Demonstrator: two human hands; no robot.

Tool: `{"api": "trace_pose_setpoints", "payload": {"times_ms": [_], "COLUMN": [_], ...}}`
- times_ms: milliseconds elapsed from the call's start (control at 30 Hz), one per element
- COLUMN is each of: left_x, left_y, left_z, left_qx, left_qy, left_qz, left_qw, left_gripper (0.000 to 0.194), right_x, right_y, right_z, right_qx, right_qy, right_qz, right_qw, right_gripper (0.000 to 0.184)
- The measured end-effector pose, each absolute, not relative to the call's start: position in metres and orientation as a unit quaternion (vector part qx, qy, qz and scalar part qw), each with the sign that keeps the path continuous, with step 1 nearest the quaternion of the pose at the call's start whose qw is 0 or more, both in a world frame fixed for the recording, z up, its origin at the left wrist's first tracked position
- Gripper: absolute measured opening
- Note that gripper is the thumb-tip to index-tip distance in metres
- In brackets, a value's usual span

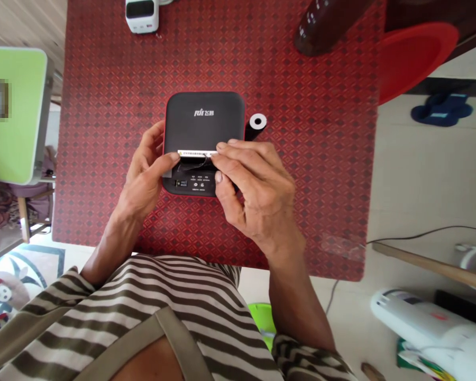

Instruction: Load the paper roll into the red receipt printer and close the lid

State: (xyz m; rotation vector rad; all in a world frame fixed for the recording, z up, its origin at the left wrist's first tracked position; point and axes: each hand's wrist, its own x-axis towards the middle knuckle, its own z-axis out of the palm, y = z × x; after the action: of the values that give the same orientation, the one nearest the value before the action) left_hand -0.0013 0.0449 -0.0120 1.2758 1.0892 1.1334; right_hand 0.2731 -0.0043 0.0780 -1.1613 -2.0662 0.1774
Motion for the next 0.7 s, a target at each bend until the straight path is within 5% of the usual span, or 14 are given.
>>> {"api": "trace_pose_setpoints", "payload": {"times_ms": [200,500,700], "left_x": [0.002,0.000,0.002], "left_y": [0.048,0.017,0.011], "left_z": [-0.010,0.029,0.043], "left_qx": [0.486,0.461,0.478], "left_qy": [0.451,0.441,0.450], "left_qz": [0.485,0.501,0.495], "left_qw": [0.570,0.585,0.569], "left_gripper": [0.091,0.062,0.048], "right_x": [0.272,0.256,0.253], "right_y": [-0.009,-0.038,-0.056], "right_z": [0.064,0.054,0.032], "right_qx": [-0.462,-0.548,-0.613], "right_qy": [-0.801,-0.681,-0.635], "right_qz": [0.057,0.024,0.086], "right_qw": [0.376,0.485,0.463], "right_gripper": [0.044,0.053,0.051]}}
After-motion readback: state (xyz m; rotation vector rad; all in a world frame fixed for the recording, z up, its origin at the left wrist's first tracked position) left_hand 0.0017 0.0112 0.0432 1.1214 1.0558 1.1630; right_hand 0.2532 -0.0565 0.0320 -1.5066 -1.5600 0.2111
